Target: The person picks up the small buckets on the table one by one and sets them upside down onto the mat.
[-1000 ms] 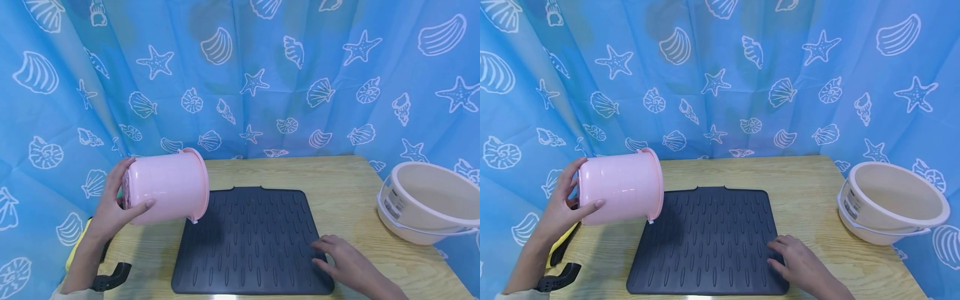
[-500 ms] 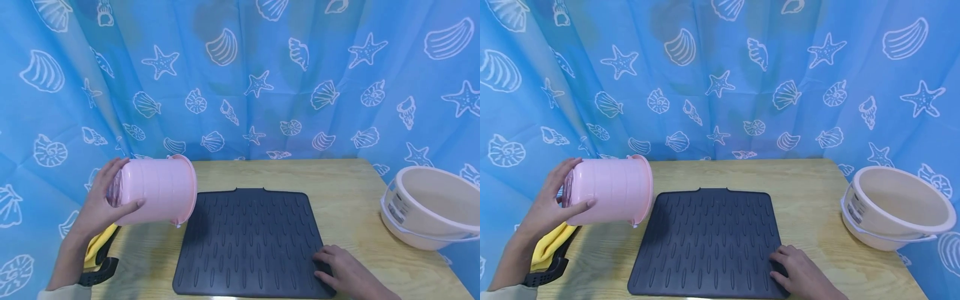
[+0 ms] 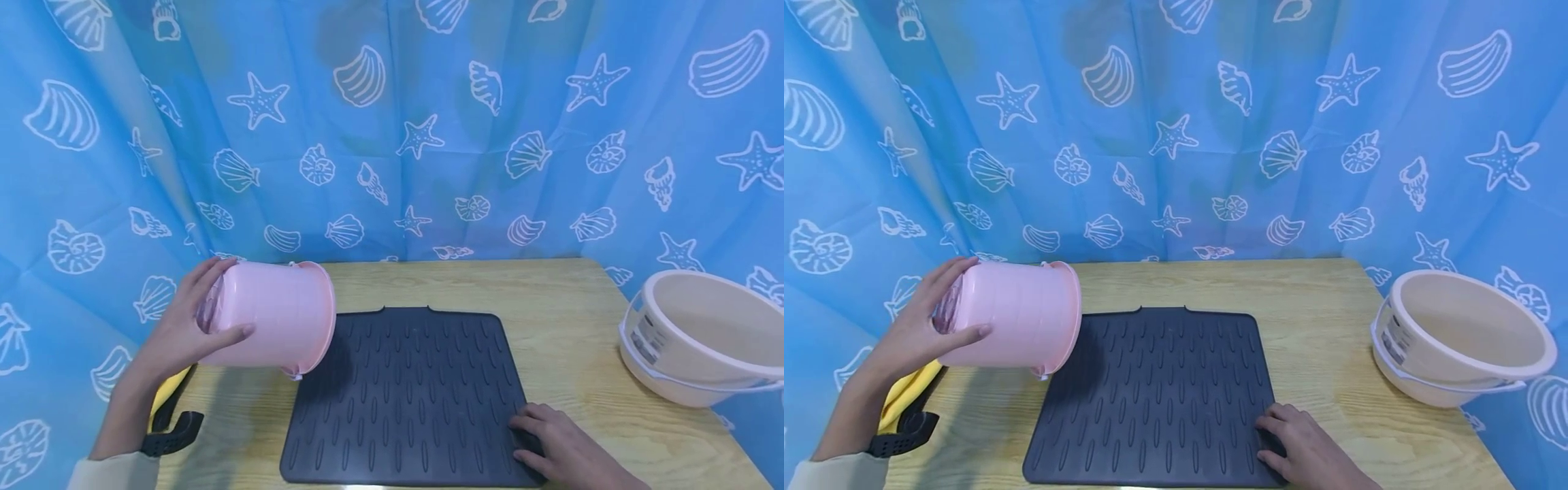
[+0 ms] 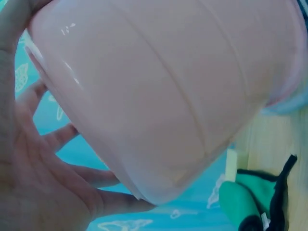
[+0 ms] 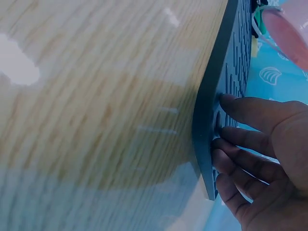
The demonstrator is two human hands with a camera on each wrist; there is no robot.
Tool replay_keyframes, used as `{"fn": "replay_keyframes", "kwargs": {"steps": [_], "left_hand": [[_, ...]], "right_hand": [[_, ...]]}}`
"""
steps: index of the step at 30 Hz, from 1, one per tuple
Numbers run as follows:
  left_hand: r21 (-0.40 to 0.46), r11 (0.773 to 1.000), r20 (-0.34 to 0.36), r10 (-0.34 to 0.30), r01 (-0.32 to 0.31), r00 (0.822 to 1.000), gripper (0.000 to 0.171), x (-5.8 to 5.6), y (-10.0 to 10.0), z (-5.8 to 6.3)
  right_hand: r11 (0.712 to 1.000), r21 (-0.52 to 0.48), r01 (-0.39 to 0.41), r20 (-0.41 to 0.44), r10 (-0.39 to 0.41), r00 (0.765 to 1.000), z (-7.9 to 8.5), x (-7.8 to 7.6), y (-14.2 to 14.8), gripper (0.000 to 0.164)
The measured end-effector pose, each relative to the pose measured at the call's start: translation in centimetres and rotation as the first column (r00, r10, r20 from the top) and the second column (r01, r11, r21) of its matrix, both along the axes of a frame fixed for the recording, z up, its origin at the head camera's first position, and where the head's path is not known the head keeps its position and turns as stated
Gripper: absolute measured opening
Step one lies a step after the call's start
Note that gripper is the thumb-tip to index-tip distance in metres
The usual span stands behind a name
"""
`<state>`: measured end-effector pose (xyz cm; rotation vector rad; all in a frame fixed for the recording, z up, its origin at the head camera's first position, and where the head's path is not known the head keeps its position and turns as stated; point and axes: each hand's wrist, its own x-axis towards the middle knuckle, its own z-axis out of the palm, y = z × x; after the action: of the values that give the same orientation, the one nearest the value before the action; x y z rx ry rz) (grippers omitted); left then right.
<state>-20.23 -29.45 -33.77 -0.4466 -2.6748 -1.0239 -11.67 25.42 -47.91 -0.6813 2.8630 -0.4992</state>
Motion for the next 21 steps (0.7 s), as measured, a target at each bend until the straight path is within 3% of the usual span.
{"fn": "replay_keyframes", "kwargs": {"steps": [3,8,13,21], "left_hand": [[-0.020,1.000,0.001,-0.012,0.013,1.000,0.097,-0.4,0.6,-0.2],[-0.046,0.998,0.000,-0.037,0.037,0.999,0.095,-1.0,1.7,-1.0],[-0.076,0.996,0.040,-0.043,0.046,0.998,0.094,-1.6,2.6,-1.4],[-0.105,0.992,0.098,-0.060,0.070,0.993,0.096,-2.5,4.4,-1.1]], "right_hand": [[1.000,-0.015,0.000,0.003,0.000,1.000,-0.2,0.0,0.1,0.036],[0.999,-0.015,-0.039,-0.067,0.038,0.997,-0.4,0.1,0.3,0.035],[0.996,-0.032,-0.081,-0.105,0.077,0.991,-0.6,0.1,0.3,0.034],[1.000,-0.002,-0.023,-0.066,0.022,0.998,-0.5,0.3,0.2,0.034]]}}
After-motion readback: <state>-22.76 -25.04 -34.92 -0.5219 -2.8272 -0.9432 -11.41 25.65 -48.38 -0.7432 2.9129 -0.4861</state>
